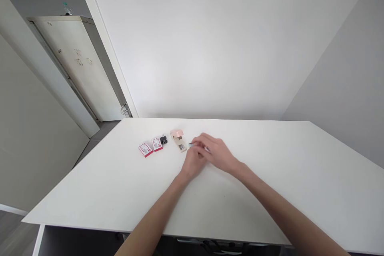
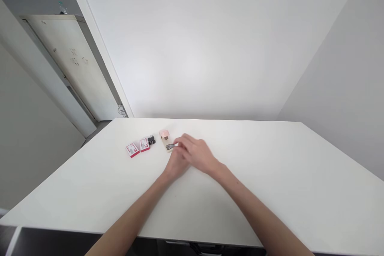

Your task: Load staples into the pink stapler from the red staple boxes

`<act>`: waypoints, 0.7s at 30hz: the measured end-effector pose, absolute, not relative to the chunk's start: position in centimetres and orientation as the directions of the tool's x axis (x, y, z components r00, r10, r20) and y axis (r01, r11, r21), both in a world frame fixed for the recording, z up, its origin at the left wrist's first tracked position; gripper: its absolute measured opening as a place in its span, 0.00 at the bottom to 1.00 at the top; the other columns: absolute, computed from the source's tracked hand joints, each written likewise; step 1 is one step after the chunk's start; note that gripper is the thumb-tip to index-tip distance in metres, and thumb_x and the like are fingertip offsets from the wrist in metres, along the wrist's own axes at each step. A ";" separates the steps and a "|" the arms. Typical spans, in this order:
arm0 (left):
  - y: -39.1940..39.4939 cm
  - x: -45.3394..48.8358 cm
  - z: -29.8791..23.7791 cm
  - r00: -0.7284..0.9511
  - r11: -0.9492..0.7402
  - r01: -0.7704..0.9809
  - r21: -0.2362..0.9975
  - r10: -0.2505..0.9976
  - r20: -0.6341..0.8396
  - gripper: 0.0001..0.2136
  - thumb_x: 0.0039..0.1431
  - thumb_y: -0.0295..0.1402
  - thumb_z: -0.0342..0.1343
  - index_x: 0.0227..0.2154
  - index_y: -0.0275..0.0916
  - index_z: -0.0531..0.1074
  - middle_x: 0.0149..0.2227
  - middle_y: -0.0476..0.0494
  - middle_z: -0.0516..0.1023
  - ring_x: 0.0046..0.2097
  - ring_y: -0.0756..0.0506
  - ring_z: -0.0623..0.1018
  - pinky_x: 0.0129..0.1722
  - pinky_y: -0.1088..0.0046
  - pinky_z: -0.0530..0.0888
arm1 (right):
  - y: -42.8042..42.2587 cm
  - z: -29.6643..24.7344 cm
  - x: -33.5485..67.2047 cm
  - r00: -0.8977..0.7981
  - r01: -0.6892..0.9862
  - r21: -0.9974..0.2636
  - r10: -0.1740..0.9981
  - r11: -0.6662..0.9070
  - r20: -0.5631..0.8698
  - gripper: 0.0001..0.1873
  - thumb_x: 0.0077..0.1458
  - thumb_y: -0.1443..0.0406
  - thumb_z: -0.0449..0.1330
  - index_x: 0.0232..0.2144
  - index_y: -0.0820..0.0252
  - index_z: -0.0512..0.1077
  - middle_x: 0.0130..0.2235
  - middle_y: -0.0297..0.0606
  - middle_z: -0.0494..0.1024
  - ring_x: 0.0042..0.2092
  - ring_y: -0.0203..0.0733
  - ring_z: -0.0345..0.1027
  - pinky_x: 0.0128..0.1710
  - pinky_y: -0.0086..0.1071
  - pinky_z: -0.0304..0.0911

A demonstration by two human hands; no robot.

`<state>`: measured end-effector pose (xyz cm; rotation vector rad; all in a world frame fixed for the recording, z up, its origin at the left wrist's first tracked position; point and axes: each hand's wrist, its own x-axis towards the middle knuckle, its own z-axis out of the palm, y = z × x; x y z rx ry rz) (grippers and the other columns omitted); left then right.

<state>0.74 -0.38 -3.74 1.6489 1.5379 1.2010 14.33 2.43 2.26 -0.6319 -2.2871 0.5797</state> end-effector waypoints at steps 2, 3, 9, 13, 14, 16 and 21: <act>-0.5 0.9 -3.6 -0.076 -0.167 0.462 0.871 0.971 0.227 0.16 0.59 0.35 0.60 0.49 0.42 0.69 0.48 0.42 0.78 0.46 0.42 0.78 0.46 0.63 0.75 | 4.0 0.7 17.6 -0.552 0.304 -0.596 0.647 0.743 0.525 0.11 0.71 0.58 0.51 0.46 0.50 0.72 0.42 0.37 0.76 0.38 0.40 0.72 0.35 0.33 0.66; -0.6 0.9 -3.6 -0.087 -0.160 0.476 0.865 0.970 0.228 0.18 0.59 0.34 0.60 0.51 0.43 0.68 0.50 0.42 0.77 0.48 0.42 0.77 0.48 0.63 0.74 | 4.7 -0.2 18.9 -0.510 0.333 -0.609 0.681 0.720 0.525 0.12 0.70 0.57 0.51 0.46 0.50 0.73 0.42 0.38 0.75 0.38 0.41 0.72 0.34 0.35 0.66; -0.5 1.0 -3.9 -0.077 -0.147 0.579 0.802 0.969 0.233 0.20 0.60 0.35 0.61 0.54 0.44 0.66 0.51 0.43 0.76 0.55 0.41 0.74 0.54 0.62 0.71 | 6.5 -4.0 23.0 -0.473 0.348 -0.728 0.781 0.591 0.408 0.12 0.67 0.54 0.55 0.43 0.48 0.75 0.56 0.42 0.68 0.57 0.49 0.67 0.43 0.39 0.71; -0.3 1.1 -4.0 -0.055 -0.148 0.613 0.776 0.972 0.229 0.21 0.60 0.37 0.62 0.55 0.44 0.66 0.51 0.43 0.76 0.56 0.40 0.74 0.54 0.62 0.71 | 6.4 -4.5 23.2 -0.527 0.331 -0.770 0.784 0.545 0.329 0.11 0.66 0.54 0.56 0.42 0.47 0.76 0.61 0.40 0.63 0.63 0.50 0.60 0.45 0.39 0.73; -0.3 1.2 -4.0 -0.048 -0.151 0.617 0.773 0.972 0.228 0.21 0.60 0.38 0.62 0.55 0.44 0.66 0.51 0.43 0.76 0.56 0.41 0.74 0.54 0.62 0.71 | 6.5 -4.6 23.2 -0.539 0.344 -0.766 0.782 0.543 0.313 0.11 0.66 0.54 0.56 0.42 0.47 0.76 0.62 0.39 0.62 0.63 0.50 0.61 0.46 0.40 0.72; -0.3 1.2 -4.0 -0.031 -0.163 0.622 0.766 0.972 0.232 0.20 0.61 0.38 0.61 0.54 0.45 0.67 0.52 0.43 0.76 0.57 0.41 0.74 0.54 0.62 0.72 | 6.7 -4.8 23.1 -0.551 0.374 -0.748 0.780 0.548 0.296 0.11 0.67 0.54 0.55 0.43 0.47 0.76 0.62 0.39 0.62 0.61 0.50 0.62 0.49 0.42 0.71; -0.2 1.3 -3.9 -0.014 -0.170 0.632 0.756 0.973 0.231 0.18 0.61 0.38 0.61 0.53 0.45 0.67 0.52 0.44 0.77 0.57 0.40 0.74 0.54 0.62 0.72 | 7.1 -5.6 23.2 -0.491 0.431 -0.692 0.794 0.579 0.358 0.11 0.67 0.55 0.55 0.42 0.49 0.75 0.61 0.40 0.64 0.61 0.49 0.63 0.53 0.44 0.69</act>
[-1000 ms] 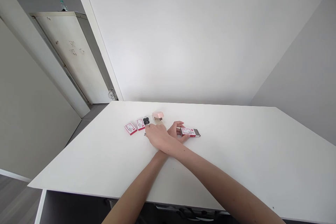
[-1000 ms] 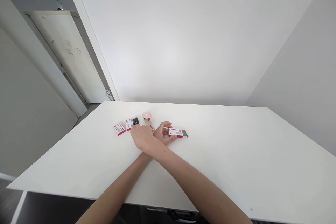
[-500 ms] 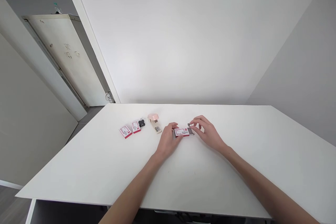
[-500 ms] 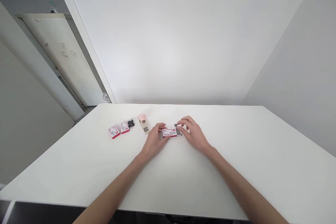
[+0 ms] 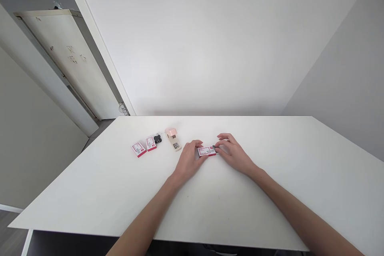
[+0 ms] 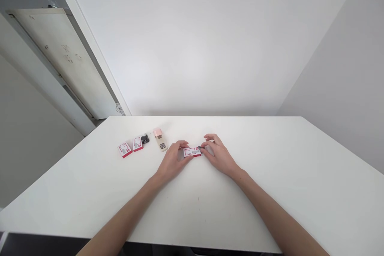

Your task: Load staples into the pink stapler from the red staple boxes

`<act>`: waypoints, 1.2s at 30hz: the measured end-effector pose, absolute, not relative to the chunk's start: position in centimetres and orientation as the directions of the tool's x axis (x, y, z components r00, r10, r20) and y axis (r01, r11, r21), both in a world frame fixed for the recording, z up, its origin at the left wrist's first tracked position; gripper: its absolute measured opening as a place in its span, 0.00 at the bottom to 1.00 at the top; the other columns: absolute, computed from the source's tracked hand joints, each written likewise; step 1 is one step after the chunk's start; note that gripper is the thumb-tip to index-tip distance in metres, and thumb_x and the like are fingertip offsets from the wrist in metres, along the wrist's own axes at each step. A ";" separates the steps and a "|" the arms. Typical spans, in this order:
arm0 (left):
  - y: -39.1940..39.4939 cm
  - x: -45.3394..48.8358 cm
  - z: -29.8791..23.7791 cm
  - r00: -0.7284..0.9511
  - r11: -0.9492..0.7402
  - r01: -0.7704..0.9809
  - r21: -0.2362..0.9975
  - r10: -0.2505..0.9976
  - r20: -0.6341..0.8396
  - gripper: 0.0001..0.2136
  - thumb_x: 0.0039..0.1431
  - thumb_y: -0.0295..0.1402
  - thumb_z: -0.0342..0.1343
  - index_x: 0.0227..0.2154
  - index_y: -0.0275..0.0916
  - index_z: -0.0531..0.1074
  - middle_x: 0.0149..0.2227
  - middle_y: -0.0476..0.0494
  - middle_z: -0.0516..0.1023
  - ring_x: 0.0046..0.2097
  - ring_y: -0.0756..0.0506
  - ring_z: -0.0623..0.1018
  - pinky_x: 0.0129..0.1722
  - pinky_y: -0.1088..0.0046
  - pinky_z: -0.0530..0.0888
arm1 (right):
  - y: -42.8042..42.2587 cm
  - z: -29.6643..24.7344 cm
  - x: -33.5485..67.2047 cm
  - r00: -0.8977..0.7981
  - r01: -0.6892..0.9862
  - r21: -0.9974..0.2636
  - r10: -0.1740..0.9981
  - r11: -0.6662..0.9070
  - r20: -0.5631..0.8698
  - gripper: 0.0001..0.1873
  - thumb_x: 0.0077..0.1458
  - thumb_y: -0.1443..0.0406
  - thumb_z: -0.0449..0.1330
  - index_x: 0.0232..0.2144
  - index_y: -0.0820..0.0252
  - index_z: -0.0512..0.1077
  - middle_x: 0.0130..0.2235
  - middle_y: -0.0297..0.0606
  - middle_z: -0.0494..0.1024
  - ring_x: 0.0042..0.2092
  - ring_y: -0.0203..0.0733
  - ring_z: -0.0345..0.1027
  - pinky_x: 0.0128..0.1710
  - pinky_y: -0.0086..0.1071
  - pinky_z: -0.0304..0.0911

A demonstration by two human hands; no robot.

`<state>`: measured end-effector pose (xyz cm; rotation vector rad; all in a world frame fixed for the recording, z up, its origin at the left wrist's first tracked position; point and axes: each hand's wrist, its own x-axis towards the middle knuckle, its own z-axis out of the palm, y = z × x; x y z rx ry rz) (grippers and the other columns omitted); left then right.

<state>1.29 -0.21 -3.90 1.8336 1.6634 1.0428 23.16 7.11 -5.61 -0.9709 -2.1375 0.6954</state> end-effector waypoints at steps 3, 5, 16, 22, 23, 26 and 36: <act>-0.1 1.3 -3.9 -0.012 -0.170 0.636 0.753 0.973 0.231 0.18 0.61 0.38 0.61 0.52 0.45 0.67 0.51 0.44 0.77 0.56 0.40 0.74 0.54 0.62 0.72 | 7.0 -5.8 23.3 -0.465 0.481 -0.665 0.809 0.571 0.359 0.10 0.67 0.55 0.55 0.41 0.49 0.74 0.60 0.40 0.64 0.58 0.48 0.67 0.50 0.43 0.70; -0.1 1.3 -4.0 -0.010 -0.176 0.640 0.748 0.971 0.237 0.17 0.61 0.38 0.61 0.52 0.45 0.68 0.51 0.44 0.77 0.56 0.40 0.74 0.54 0.62 0.72 | 6.9 -5.7 23.4 -0.447 0.516 -0.650 0.823 0.557 0.351 0.10 0.67 0.55 0.54 0.41 0.49 0.74 0.60 0.39 0.65 0.56 0.48 0.69 0.48 0.42 0.70; -0.2 1.4 -3.8 0.004 -0.183 0.664 0.725 0.970 0.242 0.19 0.61 0.39 0.60 0.53 0.45 0.66 0.50 0.44 0.77 0.55 0.40 0.75 0.54 0.61 0.72 | 6.6 -5.0 23.3 -0.341 0.514 -0.749 0.900 0.419 0.270 0.18 0.69 0.52 0.48 0.49 0.51 0.72 0.42 0.39 0.75 0.39 0.44 0.71 0.39 0.39 0.68; -0.2 1.5 -3.7 0.033 -0.193 0.655 0.731 0.973 0.228 0.19 0.61 0.38 0.60 0.53 0.45 0.66 0.51 0.44 0.77 0.56 0.40 0.74 0.55 0.60 0.72 | 6.5 -4.7 23.3 -0.448 0.516 -0.721 0.863 0.463 0.233 0.17 0.68 0.52 0.49 0.43 0.51 0.74 0.38 0.38 0.78 0.38 0.46 0.71 0.37 0.40 0.67; -0.2 1.5 -3.7 0.034 -0.194 0.652 0.733 0.973 0.228 0.19 0.61 0.38 0.60 0.53 0.45 0.66 0.51 0.44 0.77 0.56 0.40 0.74 0.55 0.60 0.72 | 6.5 -4.7 23.3 -0.455 0.513 -0.719 0.859 0.469 0.236 0.17 0.67 0.52 0.49 0.42 0.51 0.74 0.38 0.38 0.78 0.38 0.46 0.71 0.37 0.40 0.67; -0.3 1.5 -3.7 0.034 -0.194 0.647 0.737 0.973 0.227 0.19 0.61 0.37 0.61 0.53 0.46 0.67 0.51 0.44 0.77 0.56 0.40 0.75 0.55 0.60 0.72 | 6.5 -4.7 23.2 -0.452 0.512 -0.721 0.860 0.468 0.237 0.16 0.67 0.52 0.50 0.41 0.51 0.74 0.36 0.37 0.78 0.37 0.45 0.71 0.36 0.39 0.67; -0.4 1.7 -3.4 0.079 -0.196 0.642 0.741 0.978 0.191 0.18 0.61 0.38 0.61 0.53 0.47 0.67 0.51 0.46 0.77 0.56 0.40 0.74 0.54 0.60 0.71 | 5.8 -4.2 23.0 -0.493 0.462 -0.753 0.842 0.468 0.221 0.15 0.68 0.53 0.48 0.44 0.50 0.72 0.35 0.34 0.78 0.32 0.43 0.67 0.33 0.36 0.63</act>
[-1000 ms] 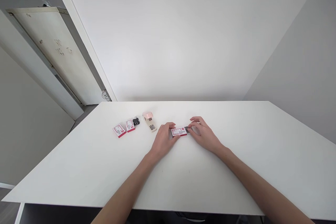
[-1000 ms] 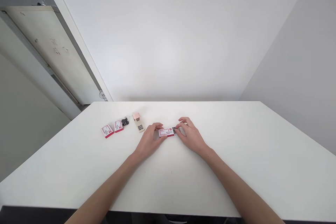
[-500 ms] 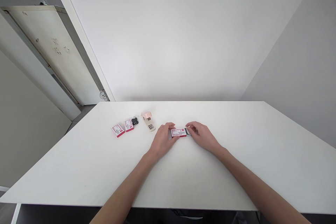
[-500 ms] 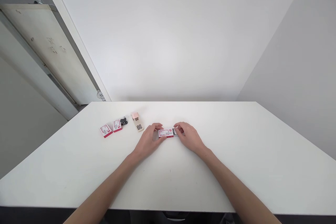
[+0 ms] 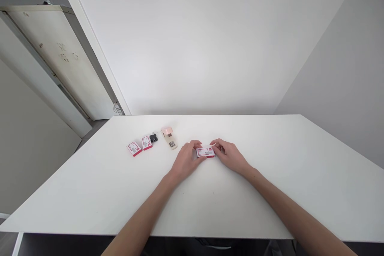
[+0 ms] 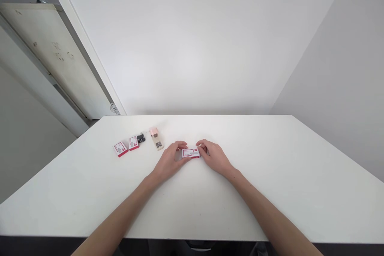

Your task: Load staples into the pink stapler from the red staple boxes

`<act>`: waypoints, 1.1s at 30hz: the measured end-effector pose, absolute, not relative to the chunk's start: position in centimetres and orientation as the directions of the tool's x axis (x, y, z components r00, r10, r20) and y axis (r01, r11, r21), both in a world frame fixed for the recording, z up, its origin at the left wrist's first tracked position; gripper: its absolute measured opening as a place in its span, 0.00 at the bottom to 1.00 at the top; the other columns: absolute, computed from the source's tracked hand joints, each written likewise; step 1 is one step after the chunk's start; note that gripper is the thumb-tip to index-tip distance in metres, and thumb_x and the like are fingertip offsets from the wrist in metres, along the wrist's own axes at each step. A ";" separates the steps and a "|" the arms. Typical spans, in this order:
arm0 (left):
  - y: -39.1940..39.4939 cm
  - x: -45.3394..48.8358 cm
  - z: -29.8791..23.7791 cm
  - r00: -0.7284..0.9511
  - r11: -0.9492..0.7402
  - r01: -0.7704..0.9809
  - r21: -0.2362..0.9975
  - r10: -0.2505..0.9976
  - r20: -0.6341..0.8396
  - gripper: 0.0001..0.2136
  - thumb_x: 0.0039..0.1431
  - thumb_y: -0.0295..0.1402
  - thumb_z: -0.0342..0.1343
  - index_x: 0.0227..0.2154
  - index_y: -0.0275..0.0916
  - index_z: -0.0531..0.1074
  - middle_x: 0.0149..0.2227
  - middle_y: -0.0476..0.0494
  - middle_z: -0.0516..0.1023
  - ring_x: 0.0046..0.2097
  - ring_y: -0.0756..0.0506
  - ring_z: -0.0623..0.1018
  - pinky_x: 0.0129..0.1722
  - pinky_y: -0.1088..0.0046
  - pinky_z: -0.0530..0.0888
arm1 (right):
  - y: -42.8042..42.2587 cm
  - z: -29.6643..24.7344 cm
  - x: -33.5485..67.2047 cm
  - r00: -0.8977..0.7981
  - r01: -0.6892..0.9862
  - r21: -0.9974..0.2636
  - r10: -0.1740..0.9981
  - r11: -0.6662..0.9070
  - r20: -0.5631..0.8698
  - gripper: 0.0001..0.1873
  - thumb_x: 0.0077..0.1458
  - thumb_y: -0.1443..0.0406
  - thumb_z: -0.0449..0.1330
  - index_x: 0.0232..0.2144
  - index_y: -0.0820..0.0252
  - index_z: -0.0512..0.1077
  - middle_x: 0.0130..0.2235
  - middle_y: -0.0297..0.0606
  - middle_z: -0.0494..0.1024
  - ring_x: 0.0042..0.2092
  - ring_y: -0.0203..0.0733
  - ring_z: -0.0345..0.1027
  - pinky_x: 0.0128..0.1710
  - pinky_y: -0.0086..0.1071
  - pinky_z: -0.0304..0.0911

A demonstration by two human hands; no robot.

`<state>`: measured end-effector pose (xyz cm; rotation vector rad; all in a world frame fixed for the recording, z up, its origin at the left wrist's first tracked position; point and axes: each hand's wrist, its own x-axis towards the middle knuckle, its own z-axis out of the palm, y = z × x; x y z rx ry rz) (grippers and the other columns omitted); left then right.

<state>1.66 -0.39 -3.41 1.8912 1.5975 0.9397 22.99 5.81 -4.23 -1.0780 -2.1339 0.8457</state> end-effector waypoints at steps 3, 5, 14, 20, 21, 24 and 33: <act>-0.3 1.7 -3.5 0.082 -0.197 0.644 0.739 0.978 0.190 0.19 0.60 0.38 0.61 0.53 0.47 0.66 0.51 0.46 0.77 0.56 0.40 0.74 0.54 0.60 0.71 | 5.8 -4.2 23.0 -0.499 0.452 -0.763 0.840 0.463 0.214 0.15 0.68 0.54 0.47 0.46 0.50 0.71 0.35 0.34 0.79 0.31 0.42 0.66 0.32 0.36 0.63; -0.4 1.7 -3.5 0.081 -0.200 0.645 0.738 0.978 0.193 0.19 0.60 0.38 0.61 0.53 0.47 0.67 0.51 0.45 0.77 0.56 0.40 0.75 0.54 0.60 0.71 | 5.8 -4.2 23.0 -0.498 0.454 -0.763 0.841 0.461 0.212 0.15 0.68 0.55 0.47 0.46 0.50 0.71 0.35 0.34 0.79 0.31 0.42 0.66 0.32 0.36 0.63; -0.4 1.7 -3.6 0.083 -0.223 0.669 0.709 0.970 0.228 0.16 0.62 0.38 0.59 0.52 0.46 0.68 0.52 0.44 0.77 0.54 0.39 0.75 0.52 0.59 0.73 | 5.9 -4.5 22.9 -0.474 0.421 -0.800 0.856 0.427 0.207 0.15 0.67 0.54 0.49 0.46 0.50 0.71 0.38 0.35 0.80 0.34 0.44 0.69 0.36 0.39 0.66; -0.4 1.8 -3.5 0.098 -0.269 0.709 0.652 0.953 0.286 0.16 0.62 0.38 0.58 0.52 0.45 0.68 0.52 0.42 0.75 0.55 0.39 0.73 0.53 0.59 0.72 | 5.8 -4.1 22.9 -0.489 0.436 -0.790 0.850 0.431 0.195 0.15 0.68 0.53 0.49 0.44 0.49 0.72 0.37 0.34 0.80 0.32 0.43 0.67 0.33 0.37 0.64; -0.5 1.8 -3.5 0.083 -0.271 0.727 0.631 0.947 0.311 0.17 0.62 0.38 0.59 0.52 0.45 0.68 0.53 0.41 0.74 0.55 0.38 0.73 0.53 0.59 0.71 | 5.8 -4.1 22.9 -0.491 0.440 -0.786 0.849 0.434 0.194 0.15 0.68 0.53 0.49 0.44 0.49 0.72 0.37 0.34 0.80 0.32 0.43 0.67 0.33 0.36 0.64; -0.6 1.8 -3.5 0.010 -0.217 0.778 0.590 0.943 0.333 0.20 0.61 0.42 0.59 0.54 0.42 0.67 0.49 0.40 0.73 0.52 0.37 0.73 0.52 0.57 0.71 | 5.8 -4.0 22.8 -0.495 0.446 -0.778 0.846 0.443 0.197 0.15 0.68 0.54 0.49 0.44 0.49 0.72 0.37 0.34 0.80 0.32 0.43 0.66 0.33 0.36 0.63; -0.4 1.6 -3.4 0.078 -0.216 0.754 0.621 0.967 0.242 0.21 0.63 0.44 0.57 0.56 0.43 0.67 0.35 0.46 0.76 0.44 0.39 0.74 0.51 0.58 0.70 | 5.8 -4.2 22.7 -0.530 0.449 -0.738 0.815 0.503 0.234 0.13 0.67 0.55 0.51 0.42 0.51 0.73 0.35 0.34 0.79 0.34 0.43 0.70 0.35 0.37 0.65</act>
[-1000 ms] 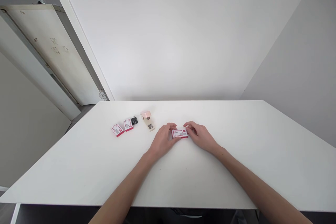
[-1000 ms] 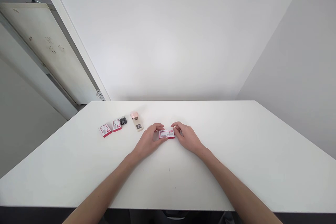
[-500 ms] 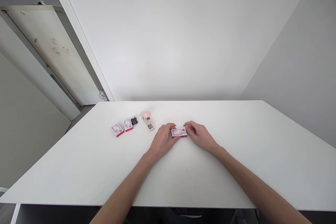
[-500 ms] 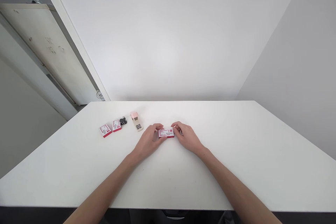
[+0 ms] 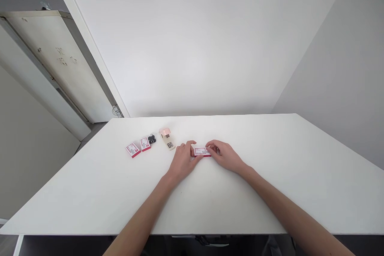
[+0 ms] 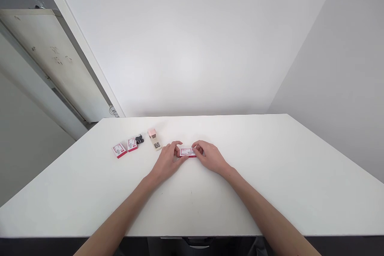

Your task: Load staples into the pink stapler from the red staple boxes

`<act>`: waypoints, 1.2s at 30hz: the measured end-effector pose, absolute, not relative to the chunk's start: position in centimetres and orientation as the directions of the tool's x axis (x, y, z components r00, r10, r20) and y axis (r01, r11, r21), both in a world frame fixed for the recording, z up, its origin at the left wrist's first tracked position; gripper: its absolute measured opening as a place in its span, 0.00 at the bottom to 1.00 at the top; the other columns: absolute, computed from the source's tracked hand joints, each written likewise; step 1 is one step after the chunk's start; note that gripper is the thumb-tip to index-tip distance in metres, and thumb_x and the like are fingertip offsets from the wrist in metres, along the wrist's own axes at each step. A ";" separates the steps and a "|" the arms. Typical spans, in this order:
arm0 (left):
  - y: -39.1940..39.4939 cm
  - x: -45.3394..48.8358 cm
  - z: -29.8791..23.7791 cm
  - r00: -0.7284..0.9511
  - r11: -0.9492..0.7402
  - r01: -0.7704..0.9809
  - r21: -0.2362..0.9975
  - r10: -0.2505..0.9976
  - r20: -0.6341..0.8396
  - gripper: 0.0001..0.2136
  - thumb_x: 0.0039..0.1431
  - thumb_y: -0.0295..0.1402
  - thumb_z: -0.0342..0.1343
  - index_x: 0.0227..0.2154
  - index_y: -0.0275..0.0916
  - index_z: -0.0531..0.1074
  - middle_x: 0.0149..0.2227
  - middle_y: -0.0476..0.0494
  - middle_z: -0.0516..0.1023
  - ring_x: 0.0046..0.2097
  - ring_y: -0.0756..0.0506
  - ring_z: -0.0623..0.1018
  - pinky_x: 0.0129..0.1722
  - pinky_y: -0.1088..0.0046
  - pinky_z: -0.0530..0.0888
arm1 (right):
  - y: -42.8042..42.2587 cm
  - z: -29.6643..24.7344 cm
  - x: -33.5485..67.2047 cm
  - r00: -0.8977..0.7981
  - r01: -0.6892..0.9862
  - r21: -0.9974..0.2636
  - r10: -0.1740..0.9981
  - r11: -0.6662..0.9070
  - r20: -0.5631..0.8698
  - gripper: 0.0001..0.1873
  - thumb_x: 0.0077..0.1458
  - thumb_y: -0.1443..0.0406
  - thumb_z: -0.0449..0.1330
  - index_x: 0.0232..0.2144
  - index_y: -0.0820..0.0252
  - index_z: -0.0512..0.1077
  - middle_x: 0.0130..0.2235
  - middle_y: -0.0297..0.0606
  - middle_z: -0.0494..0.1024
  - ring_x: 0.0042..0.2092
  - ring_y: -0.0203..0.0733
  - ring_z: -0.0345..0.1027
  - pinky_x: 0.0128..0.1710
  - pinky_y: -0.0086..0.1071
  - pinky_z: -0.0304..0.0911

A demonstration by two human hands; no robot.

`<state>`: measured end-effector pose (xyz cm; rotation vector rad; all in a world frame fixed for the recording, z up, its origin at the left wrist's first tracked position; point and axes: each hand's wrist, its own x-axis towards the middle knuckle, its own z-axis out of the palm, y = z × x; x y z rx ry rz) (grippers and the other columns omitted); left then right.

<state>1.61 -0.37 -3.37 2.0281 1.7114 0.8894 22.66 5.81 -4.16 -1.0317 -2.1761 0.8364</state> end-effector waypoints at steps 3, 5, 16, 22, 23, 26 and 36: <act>-0.2 1.6 -3.5 0.088 -0.231 0.767 0.599 0.962 0.258 0.21 0.62 0.45 0.57 0.56 0.43 0.69 0.35 0.46 0.76 0.44 0.39 0.74 0.50 0.57 0.69 | 5.8 -4.1 22.7 -0.536 0.440 -0.739 0.810 0.511 0.241 0.12 0.67 0.56 0.51 0.41 0.51 0.73 0.35 0.33 0.79 0.35 0.42 0.70 0.35 0.36 0.65; -0.3 1.7 -3.5 0.104 -0.240 0.792 0.561 0.959 0.263 0.19 0.62 0.46 0.57 0.52 0.44 0.73 0.36 0.45 0.77 0.44 0.38 0.74 0.50 0.57 0.69 | 5.8 -4.2 22.7 -0.537 0.432 -0.742 0.807 0.513 0.246 0.12 0.67 0.56 0.51 0.42 0.51 0.73 0.35 0.33 0.79 0.34 0.42 0.70 0.35 0.36 0.65; -8.0 -4.7 -2.0 -0.024 -0.113 0.863 0.492 0.964 0.264 0.18 0.64 0.49 0.55 0.50 0.45 0.75 0.41 0.42 0.80 0.45 0.38 0.75 0.48 0.58 0.72 | 5.5 -4.4 23.4 -0.531 0.447 -0.743 0.816 0.499 0.228 0.13 0.68 0.56 0.49 0.45 0.51 0.72 0.37 0.34 0.78 0.34 0.42 0.68 0.36 0.37 0.65; -11.7 -14.0 -1.2 -0.288 0.152 0.898 0.414 0.912 0.290 0.25 0.61 0.54 0.52 0.52 0.42 0.73 0.38 0.42 0.77 0.42 0.38 0.76 0.45 0.58 0.74 | 5.6 -4.7 23.5 -0.536 0.437 -0.749 0.813 0.498 0.227 0.14 0.67 0.56 0.49 0.45 0.52 0.72 0.36 0.35 0.78 0.33 0.41 0.68 0.35 0.37 0.65; -11.9 -15.0 -1.2 -0.329 0.178 0.889 0.421 0.889 0.318 0.28 0.60 0.55 0.53 0.54 0.40 0.71 0.39 0.42 0.76 0.42 0.38 0.76 0.45 0.59 0.74 | 5.6 -4.8 23.5 -0.536 0.438 -0.748 0.813 0.499 0.229 0.14 0.67 0.56 0.49 0.45 0.52 0.72 0.36 0.35 0.77 0.33 0.41 0.68 0.35 0.37 0.65; -12.1 -16.2 -1.1 -0.459 0.278 0.846 0.454 0.813 0.358 0.33 0.56 0.57 0.55 0.56 0.36 0.66 0.41 0.41 0.74 0.42 0.39 0.76 0.41 0.61 0.75 | 5.7 -4.9 23.4 -0.536 0.437 -0.744 0.810 0.505 0.235 0.13 0.67 0.56 0.49 0.44 0.52 0.71 0.36 0.35 0.77 0.34 0.41 0.68 0.36 0.37 0.65; -10.3 -10.4 -1.3 -0.092 0.012 0.969 0.247 0.945 0.314 0.10 0.68 0.43 0.47 0.35 0.44 0.61 0.28 0.53 0.68 0.25 0.48 0.68 0.28 0.70 0.65 | 5.7 -4.8 23.3 -0.544 0.457 -0.720 0.805 0.522 0.239 0.13 0.66 0.59 0.49 0.43 0.52 0.72 0.38 0.35 0.78 0.35 0.41 0.69 0.37 0.37 0.66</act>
